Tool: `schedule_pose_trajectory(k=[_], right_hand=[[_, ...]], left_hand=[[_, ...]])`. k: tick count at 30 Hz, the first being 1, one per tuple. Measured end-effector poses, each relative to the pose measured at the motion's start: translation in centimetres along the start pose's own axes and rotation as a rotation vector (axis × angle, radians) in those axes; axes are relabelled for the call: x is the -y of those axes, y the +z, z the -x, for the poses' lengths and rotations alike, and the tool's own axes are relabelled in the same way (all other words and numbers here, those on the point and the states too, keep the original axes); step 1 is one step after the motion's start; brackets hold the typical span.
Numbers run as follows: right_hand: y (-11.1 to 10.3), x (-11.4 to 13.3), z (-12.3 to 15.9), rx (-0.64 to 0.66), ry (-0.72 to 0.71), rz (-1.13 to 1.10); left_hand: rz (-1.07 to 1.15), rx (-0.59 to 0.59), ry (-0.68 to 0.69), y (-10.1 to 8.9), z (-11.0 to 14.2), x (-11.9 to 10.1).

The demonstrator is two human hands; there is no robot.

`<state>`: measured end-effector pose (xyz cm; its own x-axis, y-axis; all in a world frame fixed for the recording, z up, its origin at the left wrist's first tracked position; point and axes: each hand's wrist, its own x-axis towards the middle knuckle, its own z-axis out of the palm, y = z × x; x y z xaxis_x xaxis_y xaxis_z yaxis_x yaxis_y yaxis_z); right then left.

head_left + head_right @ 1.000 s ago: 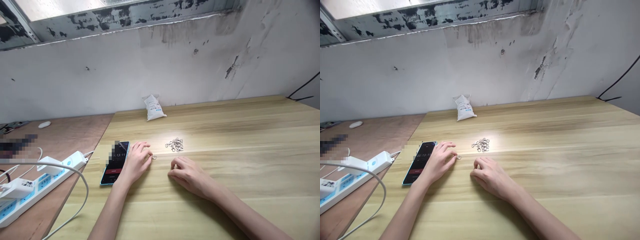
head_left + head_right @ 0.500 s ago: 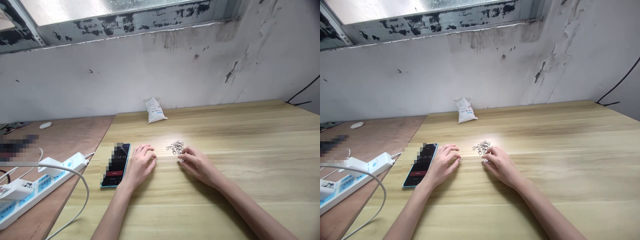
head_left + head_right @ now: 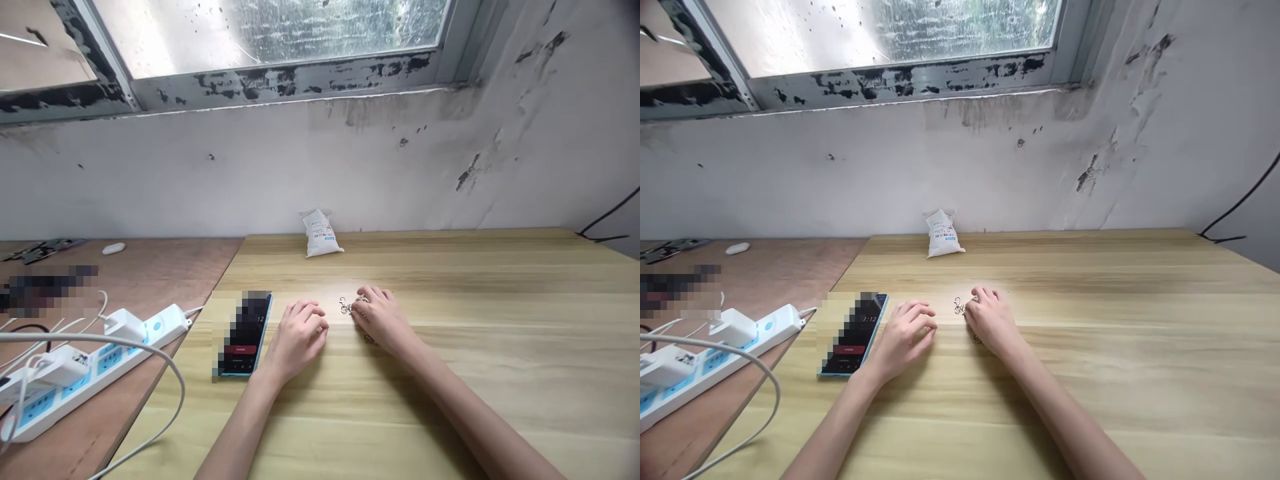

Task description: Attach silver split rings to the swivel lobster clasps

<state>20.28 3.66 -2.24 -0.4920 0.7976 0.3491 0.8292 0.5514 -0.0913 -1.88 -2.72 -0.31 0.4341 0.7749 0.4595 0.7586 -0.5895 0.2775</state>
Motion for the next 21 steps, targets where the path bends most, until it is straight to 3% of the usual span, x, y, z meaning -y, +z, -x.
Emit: schedule_pose_trajectory(k=[5, 14, 18, 21], right_hand=[[0.3, 0.2, -0.6, -0.025, 0.019, -0.019], [1.3, 0.2, -0.3, -0.093, 0.0, -0.083], [1.7, 0.0, -0.5, -0.122, -0.002, -0.122], [1.8, 0.0, -0.4, -0.149, 0.004, -0.151]], left_hand=[[-0.007, 0.001, -0.026, 1.4, -0.7, 0.1], [-0.179, -0.005, -0.021, 5.3, -6.7, -0.2], [-0.157, -0.02, -0.058, 6.1, -7.1, -0.2], [-0.115, -0.025, -0.078, 5.7, -6.8, -0.1]])
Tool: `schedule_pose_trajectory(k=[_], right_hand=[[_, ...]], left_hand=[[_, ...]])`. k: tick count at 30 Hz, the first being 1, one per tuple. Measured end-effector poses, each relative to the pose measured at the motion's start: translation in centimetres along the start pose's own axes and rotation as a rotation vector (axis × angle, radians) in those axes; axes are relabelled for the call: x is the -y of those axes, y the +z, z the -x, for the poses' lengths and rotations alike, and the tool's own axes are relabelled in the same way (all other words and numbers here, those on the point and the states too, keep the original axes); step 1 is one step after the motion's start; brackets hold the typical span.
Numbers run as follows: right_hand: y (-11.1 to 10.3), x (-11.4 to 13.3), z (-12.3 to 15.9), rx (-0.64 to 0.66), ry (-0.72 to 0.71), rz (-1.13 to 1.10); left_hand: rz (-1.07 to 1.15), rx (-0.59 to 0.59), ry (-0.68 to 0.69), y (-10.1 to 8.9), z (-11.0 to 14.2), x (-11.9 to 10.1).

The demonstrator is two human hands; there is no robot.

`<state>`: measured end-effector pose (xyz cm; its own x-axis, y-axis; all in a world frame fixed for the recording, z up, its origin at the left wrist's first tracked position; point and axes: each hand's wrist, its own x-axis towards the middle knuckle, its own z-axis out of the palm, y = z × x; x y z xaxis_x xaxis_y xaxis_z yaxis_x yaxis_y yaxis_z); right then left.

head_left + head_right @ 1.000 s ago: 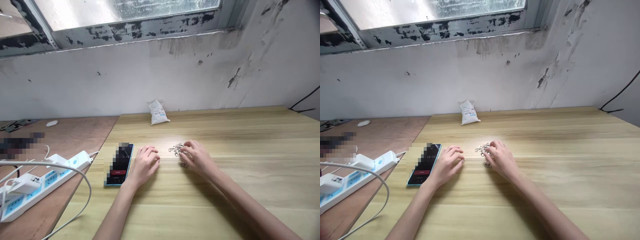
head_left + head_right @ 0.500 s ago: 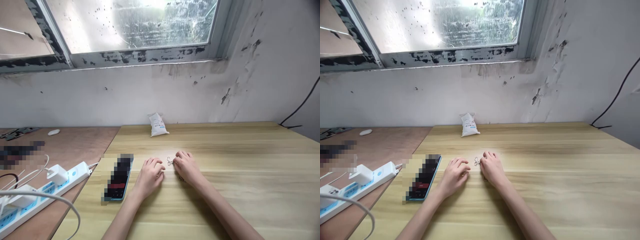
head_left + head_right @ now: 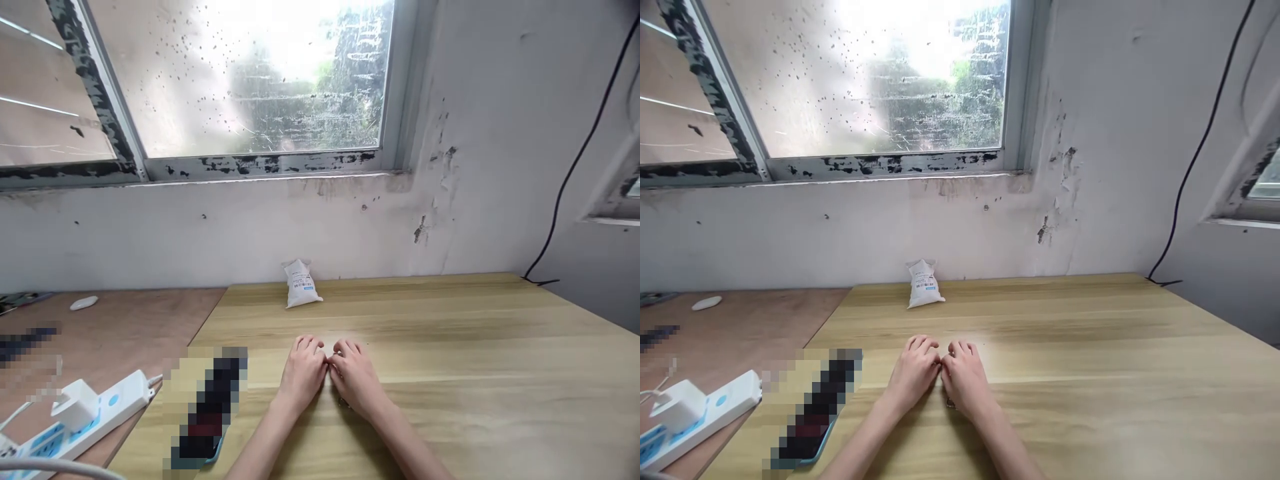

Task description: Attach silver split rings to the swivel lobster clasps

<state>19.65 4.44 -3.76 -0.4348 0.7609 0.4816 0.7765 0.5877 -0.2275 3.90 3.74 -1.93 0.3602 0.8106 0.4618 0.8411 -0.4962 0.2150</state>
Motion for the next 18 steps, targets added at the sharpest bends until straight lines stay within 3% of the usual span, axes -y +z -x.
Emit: schedule_pose_trajectory(k=[5, 10, 13, 18], right_hand=[[-0.6, 0.1, 0.4, -0.031, 0.016, -0.27], [-1.1, 1.3, 0.4, -0.082, 0.049, -0.563], [-1.0, 2.3, 0.3, -0.125, -0.013, -0.54], [-1.1, 2.8, 0.7, -0.113, -0.075, -0.441]], left_hand=[[0.161, -0.016, -0.102, -1.8, 0.6, 0.2], [0.695, -0.087, -0.385, -2.5, 1.4, 0.1], [0.818, -0.108, -0.474, -2.3, 2.0, 0.3], [0.755, -0.126, -0.479, -2.1, 2.9, 0.6]])
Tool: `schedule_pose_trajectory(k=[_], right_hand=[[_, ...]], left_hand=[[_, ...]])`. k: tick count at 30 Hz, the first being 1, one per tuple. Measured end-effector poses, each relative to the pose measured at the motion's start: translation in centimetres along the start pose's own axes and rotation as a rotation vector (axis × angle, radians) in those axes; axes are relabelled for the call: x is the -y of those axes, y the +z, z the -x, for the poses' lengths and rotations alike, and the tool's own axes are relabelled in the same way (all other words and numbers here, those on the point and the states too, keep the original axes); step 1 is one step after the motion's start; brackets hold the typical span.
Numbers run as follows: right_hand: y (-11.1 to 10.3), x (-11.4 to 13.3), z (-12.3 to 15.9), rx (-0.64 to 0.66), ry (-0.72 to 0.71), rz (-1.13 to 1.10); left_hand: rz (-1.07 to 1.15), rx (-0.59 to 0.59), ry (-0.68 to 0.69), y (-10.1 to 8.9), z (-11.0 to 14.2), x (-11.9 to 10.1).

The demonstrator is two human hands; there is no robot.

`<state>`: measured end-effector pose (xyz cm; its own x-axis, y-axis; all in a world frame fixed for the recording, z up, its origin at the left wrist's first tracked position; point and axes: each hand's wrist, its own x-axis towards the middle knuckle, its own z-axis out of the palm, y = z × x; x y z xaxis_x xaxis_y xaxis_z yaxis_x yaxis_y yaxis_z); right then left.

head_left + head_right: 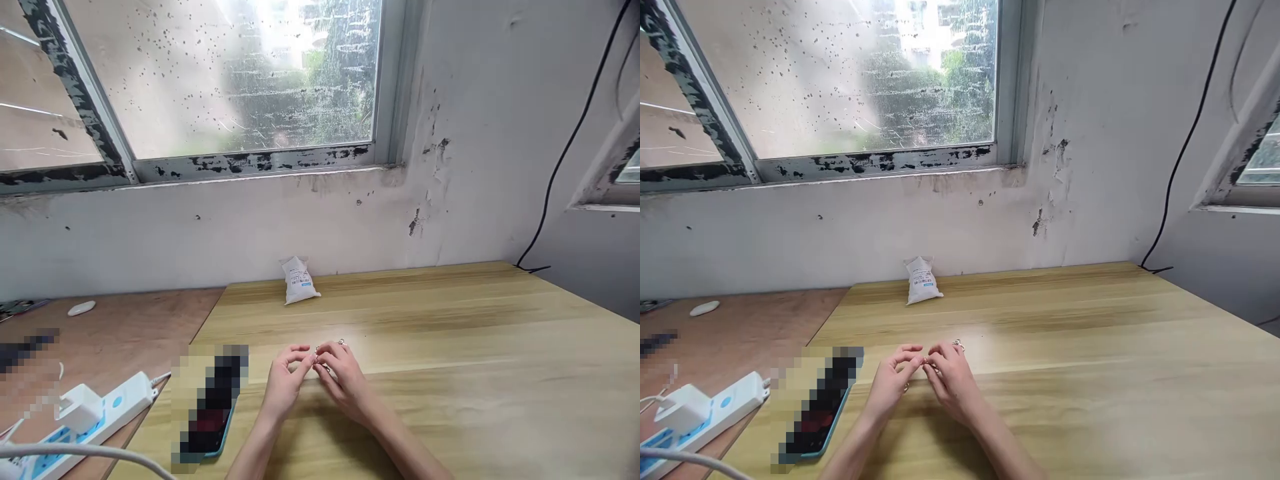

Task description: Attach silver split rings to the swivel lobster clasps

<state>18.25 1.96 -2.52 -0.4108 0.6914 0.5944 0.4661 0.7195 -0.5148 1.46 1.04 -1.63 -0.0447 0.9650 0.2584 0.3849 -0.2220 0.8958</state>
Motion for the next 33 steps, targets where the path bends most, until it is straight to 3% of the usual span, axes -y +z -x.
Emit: schedule_pose_trajectory(k=[4, 10, 13, 23, 27, 33], right_hand=[[-0.7, -0.2, 0.1, 0.013, 0.06, -0.055], [-1.6, 0.1, -0.3, 0.072, 0.185, -0.164], [-1.9, 0.6, -0.5, 0.104, 0.228, -0.218], [-1.7, 0.8, -0.4, 0.172, 0.275, -0.378], [-2.1, 0.8, -0.4, 0.136, 0.136, -0.135], [-3.1, 1.0, 0.9, 0.019, -0.206, 0.318]], left_hand=[[-0.111, -0.004, 0.074, -0.6, 0.8, -0.3], [-0.651, -0.061, 0.688, -1.4, 1.6, -1.3], [-0.746, -0.113, 0.837, -1.3, 1.6, -1.7], [-0.745, -0.116, 0.9, -1.3, 2.2, -3.0], [-0.698, -0.153, 0.79, -1.3, 2.1, -2.5], [-0.692, -0.166, 0.652, -1.6, 2.1, -1.6]])
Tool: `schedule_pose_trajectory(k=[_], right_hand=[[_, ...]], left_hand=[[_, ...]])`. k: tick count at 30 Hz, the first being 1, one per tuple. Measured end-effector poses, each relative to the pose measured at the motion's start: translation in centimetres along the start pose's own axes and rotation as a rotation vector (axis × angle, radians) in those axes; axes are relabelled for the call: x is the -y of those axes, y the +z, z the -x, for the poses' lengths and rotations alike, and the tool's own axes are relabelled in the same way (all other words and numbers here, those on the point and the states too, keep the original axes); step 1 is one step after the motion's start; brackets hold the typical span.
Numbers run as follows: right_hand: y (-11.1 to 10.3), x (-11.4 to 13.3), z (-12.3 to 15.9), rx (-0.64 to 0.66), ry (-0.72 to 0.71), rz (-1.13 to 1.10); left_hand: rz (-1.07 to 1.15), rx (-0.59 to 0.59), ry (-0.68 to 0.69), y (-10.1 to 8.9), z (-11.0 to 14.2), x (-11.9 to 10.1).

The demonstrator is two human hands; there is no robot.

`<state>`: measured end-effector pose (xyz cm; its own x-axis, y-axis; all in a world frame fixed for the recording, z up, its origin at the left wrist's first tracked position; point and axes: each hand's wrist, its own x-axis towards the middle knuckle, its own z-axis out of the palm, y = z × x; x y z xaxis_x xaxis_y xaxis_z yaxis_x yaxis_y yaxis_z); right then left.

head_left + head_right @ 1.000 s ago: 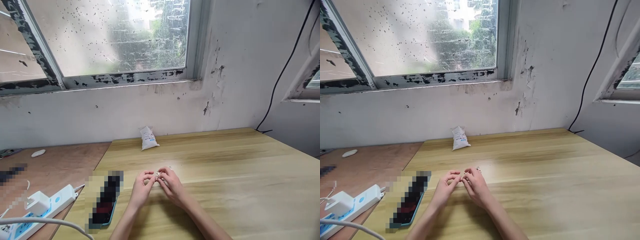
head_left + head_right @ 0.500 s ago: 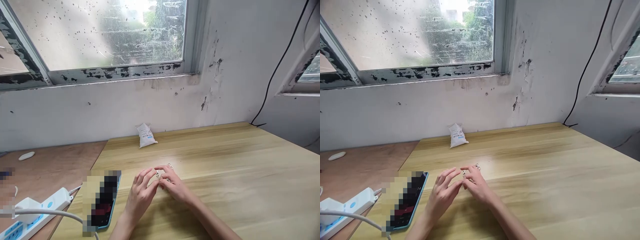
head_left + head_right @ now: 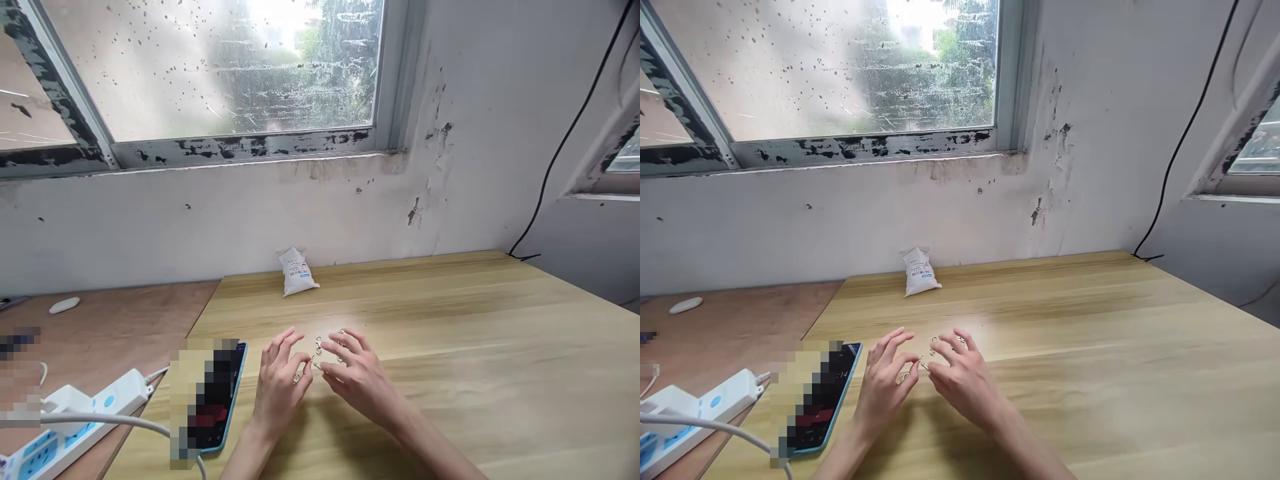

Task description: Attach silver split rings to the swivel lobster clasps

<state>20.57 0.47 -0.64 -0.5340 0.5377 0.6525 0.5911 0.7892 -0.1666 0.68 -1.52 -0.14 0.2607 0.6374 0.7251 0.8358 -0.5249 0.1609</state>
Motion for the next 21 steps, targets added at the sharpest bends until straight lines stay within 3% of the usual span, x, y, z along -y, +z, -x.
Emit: schedule_pose_trajectory(k=[2, 7, 14, 17, 21], right_hand=[[-0.2, -0.2, 0.6, -0.005, -0.025, 0.008], [0.0, -0.6, 1.0, 0.006, 0.15, -0.124], [-0.5, -0.5, 0.8, 0.094, 0.153, -0.389], [-1.1, -1.0, 0.7, 0.073, 0.132, -0.3], [-1.5, -1.4, 0.7, 0.001, 0.048, -0.036]], left_hand=[[0.017, 0.003, -0.02, 0.0, 0.0, -0.1], [0.066, -0.034, 0.038, -0.3, -0.2, -1.3], [0.061, -0.088, 0.095, -1.0, -0.5, -2.3], [0.086, -0.053, 0.054, -1.1, -0.4, -2.3], [0.142, 0.086, -0.059, -0.6, -0.1, -2.1]])
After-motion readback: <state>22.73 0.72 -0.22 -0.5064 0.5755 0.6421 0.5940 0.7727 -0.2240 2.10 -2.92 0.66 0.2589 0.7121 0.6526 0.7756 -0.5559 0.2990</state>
